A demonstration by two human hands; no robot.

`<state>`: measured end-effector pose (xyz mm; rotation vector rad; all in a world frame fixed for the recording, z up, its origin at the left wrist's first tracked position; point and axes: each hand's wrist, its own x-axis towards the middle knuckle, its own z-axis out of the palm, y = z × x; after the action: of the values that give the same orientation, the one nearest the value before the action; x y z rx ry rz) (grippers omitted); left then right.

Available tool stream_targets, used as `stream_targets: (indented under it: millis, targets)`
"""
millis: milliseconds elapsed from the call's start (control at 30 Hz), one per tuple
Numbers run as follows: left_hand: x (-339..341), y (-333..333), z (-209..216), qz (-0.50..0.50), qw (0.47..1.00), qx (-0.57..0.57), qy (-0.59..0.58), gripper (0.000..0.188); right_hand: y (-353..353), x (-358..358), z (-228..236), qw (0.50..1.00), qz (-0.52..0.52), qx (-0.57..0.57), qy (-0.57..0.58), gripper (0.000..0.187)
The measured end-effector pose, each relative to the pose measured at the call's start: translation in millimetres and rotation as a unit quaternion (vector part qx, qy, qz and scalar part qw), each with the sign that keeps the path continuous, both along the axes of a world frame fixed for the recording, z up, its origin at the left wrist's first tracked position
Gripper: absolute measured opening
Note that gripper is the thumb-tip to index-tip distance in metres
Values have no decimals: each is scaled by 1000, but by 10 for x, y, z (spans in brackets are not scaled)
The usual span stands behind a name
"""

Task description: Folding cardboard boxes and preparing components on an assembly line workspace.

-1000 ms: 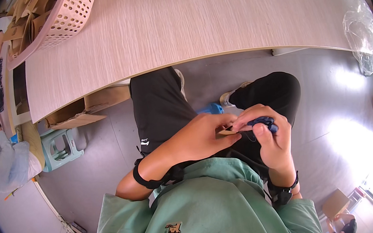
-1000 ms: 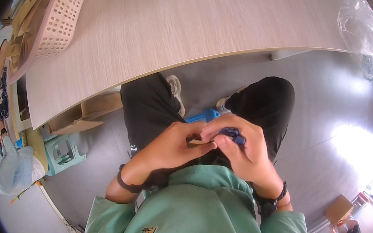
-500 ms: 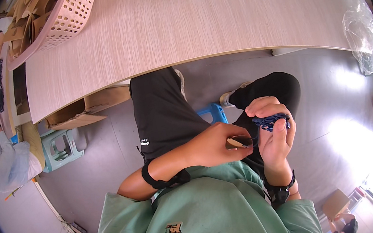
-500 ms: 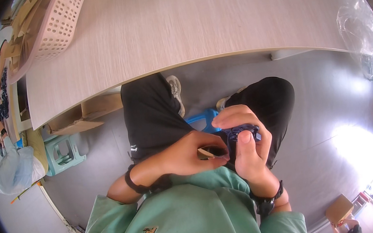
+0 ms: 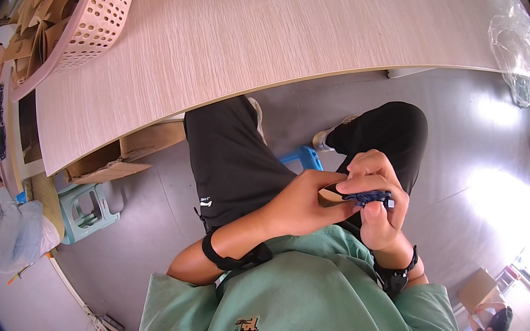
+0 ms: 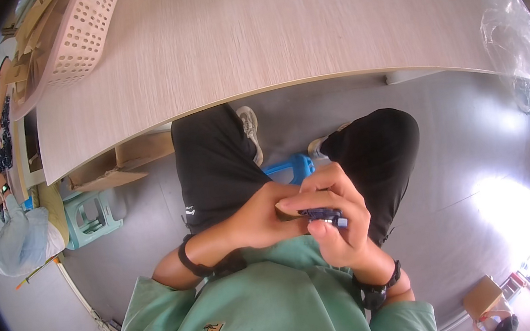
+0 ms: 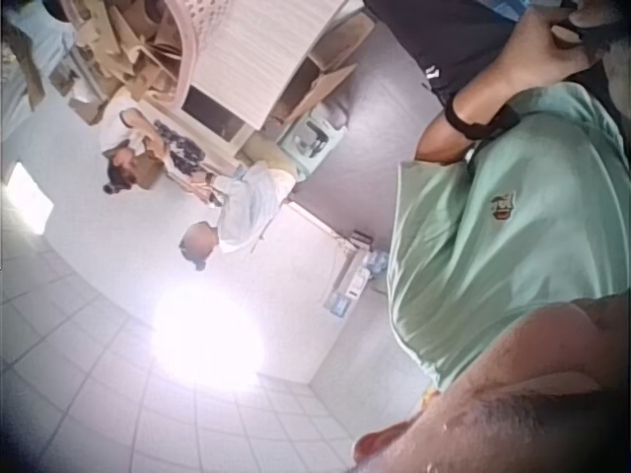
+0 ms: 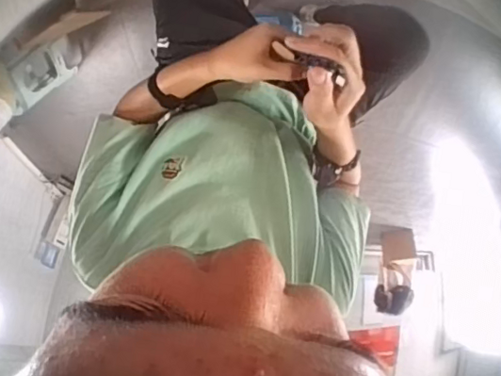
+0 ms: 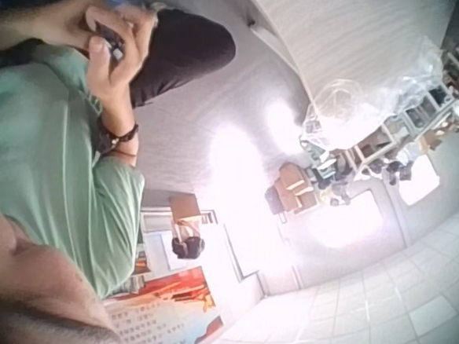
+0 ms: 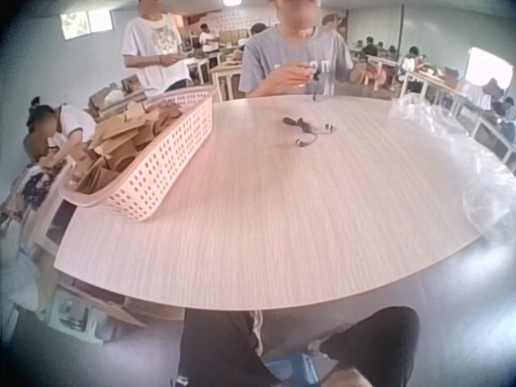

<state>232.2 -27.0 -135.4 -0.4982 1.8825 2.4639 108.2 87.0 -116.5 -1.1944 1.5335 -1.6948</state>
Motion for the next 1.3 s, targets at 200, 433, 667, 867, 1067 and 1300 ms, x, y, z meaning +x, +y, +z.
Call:
stream_targets:
  millis: [200,433,667,867,1067,1300]
  targets:
    - [-29,10,1,9,997,-43,63,32,-74,-98,-9,985,88,86,-120,43]
    - [-8,9,51,55,995,10,82,39,-110,-147,45,978,136,98,-125,33]
    - [55,-12,-1,20,996,-19,87,39,-180,-118,109,983,148,88,-65,29]
    - [15,72,-24,91,984,-67,136,29,-171,-111,54,994,84,44,-46,27]
    - [61,-86,-73,43,988,-26,147,25,-253,-237,129,967,164,25,194,28]
    - [-68,-570,259,23,955,-175,237,30,-467,-362,435,955,75,-57,281,40]
